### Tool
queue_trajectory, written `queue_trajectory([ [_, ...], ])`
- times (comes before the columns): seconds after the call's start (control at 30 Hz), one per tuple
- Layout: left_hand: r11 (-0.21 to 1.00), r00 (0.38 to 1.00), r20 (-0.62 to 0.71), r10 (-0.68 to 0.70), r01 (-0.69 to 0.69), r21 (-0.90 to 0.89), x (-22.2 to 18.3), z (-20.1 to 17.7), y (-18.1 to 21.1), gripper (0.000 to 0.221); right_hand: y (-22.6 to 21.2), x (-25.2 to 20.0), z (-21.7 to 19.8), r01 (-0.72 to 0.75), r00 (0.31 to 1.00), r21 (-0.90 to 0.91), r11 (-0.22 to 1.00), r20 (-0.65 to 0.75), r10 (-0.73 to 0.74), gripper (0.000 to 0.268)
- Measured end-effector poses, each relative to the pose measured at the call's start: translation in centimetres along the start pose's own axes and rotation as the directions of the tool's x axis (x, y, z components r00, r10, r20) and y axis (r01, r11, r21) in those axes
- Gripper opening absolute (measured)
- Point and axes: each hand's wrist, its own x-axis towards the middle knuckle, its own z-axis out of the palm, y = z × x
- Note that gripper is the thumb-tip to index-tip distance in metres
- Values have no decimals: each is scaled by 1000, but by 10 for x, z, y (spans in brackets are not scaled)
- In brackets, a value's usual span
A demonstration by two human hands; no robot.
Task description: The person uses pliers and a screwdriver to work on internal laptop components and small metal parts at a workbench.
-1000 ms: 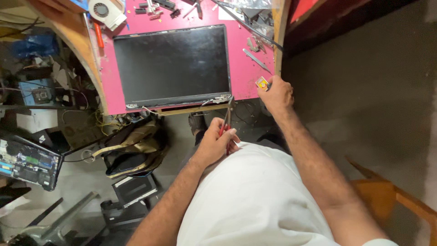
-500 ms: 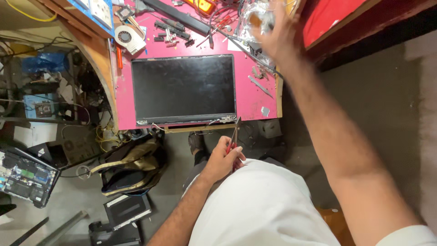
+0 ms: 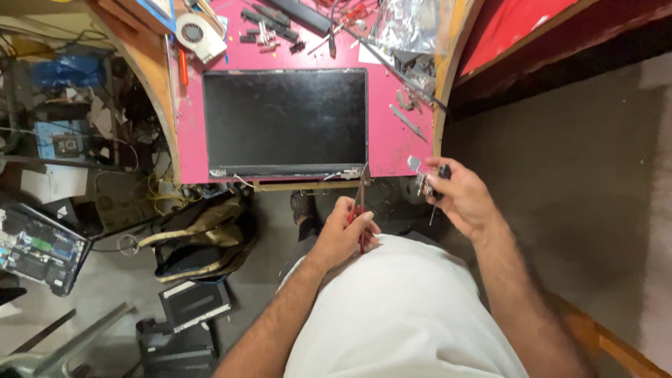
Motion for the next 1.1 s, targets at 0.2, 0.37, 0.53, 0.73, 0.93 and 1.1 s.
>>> queue_trajectory([
  [0.2, 1000, 997, 75, -26, 26, 5, 8, 5, -2, 16, 40, -25, -20, 208, 977, 34, 978, -60, -205, 31],
  [0.37, 992, 981, 166, -97, 81, 101, 3, 13, -3, 13, 47, -28, -15, 274, 952, 48, 961, -153, -263, 23],
  [0.53, 994, 976, 188, -109, 104, 38, 4, 14, -8, 11, 58, -37, -13, 284, 941, 41, 958, -206, -270, 22],
  [0.73, 977, 971, 216, 102, -139, 161, -5, 17, -12, 11, 62, -39, -16, 296, 937, 69, 953, -213, -276, 23],
  [0.93, 805, 988, 82, 130, -154, 572, -18, 27, 5, 24, 59, -40, -22, 297, 937, 42, 954, -205, -282, 23],
  [1.1, 615, 963, 110, 244, -242, 750, -29, 31, 32, 40, 56, -44, -24, 268, 954, 93, 959, -166, -250, 21],
])
